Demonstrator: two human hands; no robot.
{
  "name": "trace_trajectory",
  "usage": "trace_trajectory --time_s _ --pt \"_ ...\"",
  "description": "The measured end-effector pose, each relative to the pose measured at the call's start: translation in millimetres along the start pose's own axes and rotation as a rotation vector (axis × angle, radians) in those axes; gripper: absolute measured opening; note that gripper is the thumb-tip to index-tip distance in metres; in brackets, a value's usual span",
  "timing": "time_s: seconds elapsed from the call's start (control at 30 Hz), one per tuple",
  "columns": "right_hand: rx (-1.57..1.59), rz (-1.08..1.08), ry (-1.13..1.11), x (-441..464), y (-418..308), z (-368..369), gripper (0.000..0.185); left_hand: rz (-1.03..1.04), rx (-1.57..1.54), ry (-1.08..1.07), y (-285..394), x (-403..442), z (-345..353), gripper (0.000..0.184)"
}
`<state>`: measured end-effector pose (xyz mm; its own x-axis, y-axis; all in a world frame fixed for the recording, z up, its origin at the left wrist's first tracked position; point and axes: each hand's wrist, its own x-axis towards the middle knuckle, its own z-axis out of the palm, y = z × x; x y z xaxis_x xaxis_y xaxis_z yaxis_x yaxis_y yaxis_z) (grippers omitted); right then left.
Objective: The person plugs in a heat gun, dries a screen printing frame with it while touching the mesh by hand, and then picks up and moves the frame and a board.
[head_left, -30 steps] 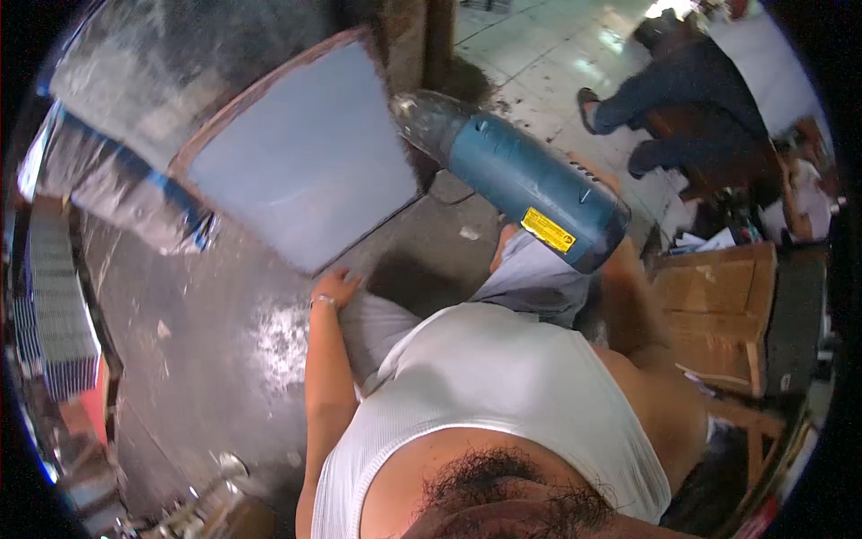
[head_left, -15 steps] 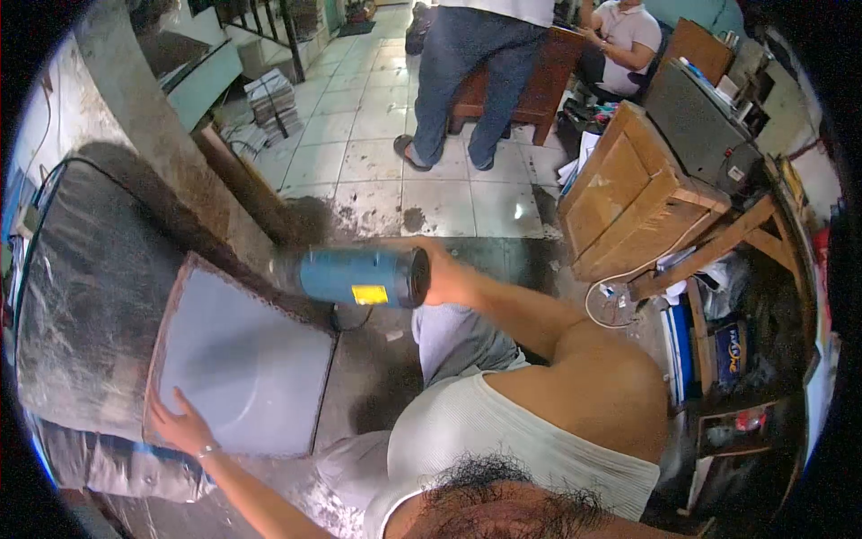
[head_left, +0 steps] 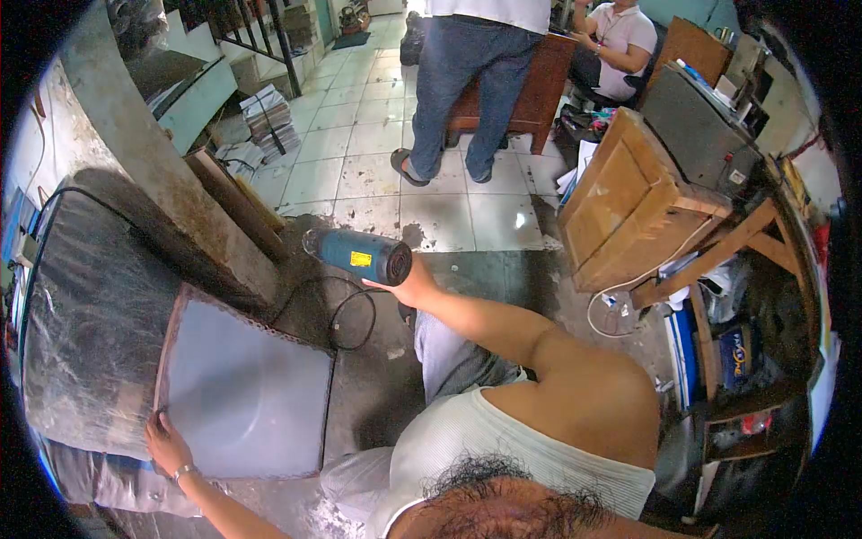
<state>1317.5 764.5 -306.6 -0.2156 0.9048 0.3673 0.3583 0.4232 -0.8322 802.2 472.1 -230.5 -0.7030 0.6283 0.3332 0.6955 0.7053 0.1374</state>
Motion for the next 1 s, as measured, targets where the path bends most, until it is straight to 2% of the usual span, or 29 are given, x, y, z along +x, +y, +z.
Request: trace_trajectory --time_s 0.07,0.13,0.17,0.2,0.23,0.27,0.3,0.33,0.37,0.4,0.43,0.47,0.53,0.57,0.6,0.63,0.7,0.77,0.93,1.0 --pt "-0.029 0.041 -0.029 1 5 4 0.062 0.104 -0.211 0.037 -39 6 15 0.049" --pt "-0.08 0.079 -0.06 2 17 10 0.077 0.075 -0.237 0.027 -59 5 27 0.046" --pt "-0.113 0.202 -0.147 1 15 7 0.083 -0.03 -0.275 -0.032 -12 -16 -12 0.045" --pt "-0.035 0.198 0.004 -4 32 20 0.084 -0.075 -0.238 -0.126 -6 -17 -23 0.044" --pt "0.07 0.262 -0.147 -1 -6 1 0.084 0.009 -0.333 -0.135 -28 -14 -13 0.043" --pt "0.062 0.275 -0.133 -1 -6 4 0.081 0.037 -0.14 -0.004 -24 -17 -17 0.038" --pt "0.179 0.183 -0.077 1 15 15 0.077 -0.065 -0.203 -0.09 0 -22 -40 0.033" --pt "0.174 0.232 -0.119 3 24 16 0.073 0.104 -0.157 0.018 -15 -20 -32 0.029" --pt "0.098 0.283 -0.13 4 11 11 0.071 0.149 -0.226 0.024 -10 -22 -41 0.027" --pt "0.154 0.221 -0.142 4 17 16 0.07 0.026 -0.29 -0.084 12 -28 -61 0.03" --pt "0.21 0.162 -0.133 7 26 18 0.068 -0.021 -0.229 -0.157 18 -27 -67 0.032" --pt "0.218 0.188 -0.138 12 36 23 0.067 -0.061 -0.173 -0.236 19 -24 -69 0.035" --pt "0.209 0.266 -0.136 19 54 30 0.061 0.065 -0.292 -0.302 16 -25 -73 0.044" --pt "0.184 0.321 -0.134 21 51 29 0.056 -0.026 -0.368 -0.555 9 -17 -77 0.058" --pt "0.258 0.329 -0.152 22 24 25 0.036 -0.044 -0.654 -0.709 4 -15 -72 0.069" --pt "0.337 0.325 -0.156 19 -1 27 0.018 -0.109 -0.743 -0.797 15 -19 -78 0.071" --pt "0.354 0.261 -0.168 25 12 31 0.021 -0.079 -0.846 -0.72 14 -33 -70 0.061" --pt "0.371 0.266 -0.111 23 -5 32 0.024 -0.136 -0.719 -0.827 23 -37 -82 0.058" --pt "0.35 0.292 -0.168 25 16 31 0.024 0.123 -0.719 -0.849 62 -54 -89 0.051" --pt "0.365 0.299 -0.189 25 11 34 0.025 0.155 -0.643 -0.815 81 -59 -89 0.05"
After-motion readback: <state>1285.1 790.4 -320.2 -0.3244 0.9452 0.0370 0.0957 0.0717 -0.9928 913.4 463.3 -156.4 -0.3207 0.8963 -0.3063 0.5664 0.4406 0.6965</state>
